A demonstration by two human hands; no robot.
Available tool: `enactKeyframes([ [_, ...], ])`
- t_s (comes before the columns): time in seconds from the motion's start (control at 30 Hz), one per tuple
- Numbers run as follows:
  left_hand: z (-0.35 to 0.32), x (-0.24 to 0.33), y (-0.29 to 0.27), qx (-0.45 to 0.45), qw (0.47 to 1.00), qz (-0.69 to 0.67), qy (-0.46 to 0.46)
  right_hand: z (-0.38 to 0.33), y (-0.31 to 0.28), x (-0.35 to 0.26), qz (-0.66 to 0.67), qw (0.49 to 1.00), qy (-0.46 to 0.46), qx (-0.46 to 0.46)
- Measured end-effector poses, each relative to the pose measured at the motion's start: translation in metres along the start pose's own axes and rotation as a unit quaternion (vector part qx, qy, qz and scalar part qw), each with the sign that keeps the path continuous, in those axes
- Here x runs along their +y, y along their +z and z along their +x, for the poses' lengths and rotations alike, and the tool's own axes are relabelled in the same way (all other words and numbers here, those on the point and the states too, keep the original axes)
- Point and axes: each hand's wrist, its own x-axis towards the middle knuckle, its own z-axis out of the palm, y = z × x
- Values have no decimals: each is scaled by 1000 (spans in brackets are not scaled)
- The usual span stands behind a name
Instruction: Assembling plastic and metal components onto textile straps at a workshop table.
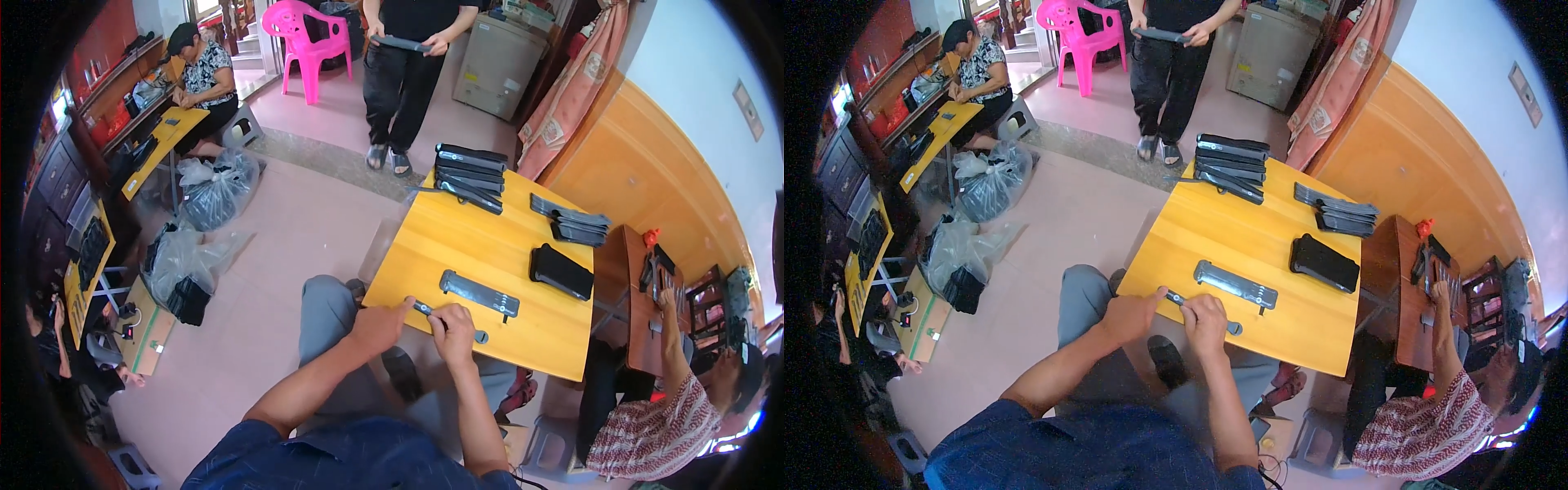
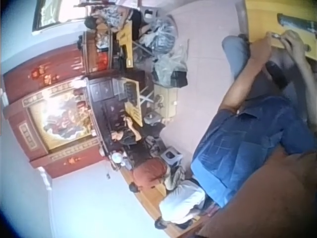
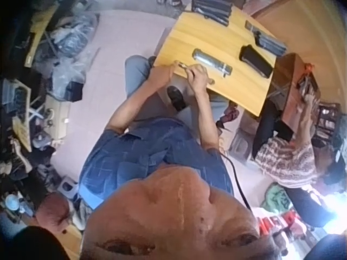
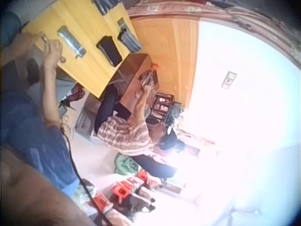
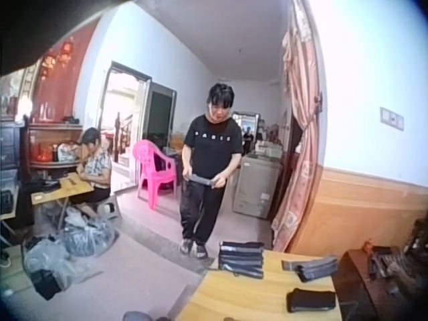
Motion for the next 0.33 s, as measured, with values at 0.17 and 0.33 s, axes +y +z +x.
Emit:
enactKeyframes([
  [0.17,-1,-1,0,-5,1000,-20,-3,-1,-2,-2,-18,1000,2,-11],
  [0.33,-1,-3,8,66,997,2,28,1,-2,0,-16,1000,-5,-18],
])
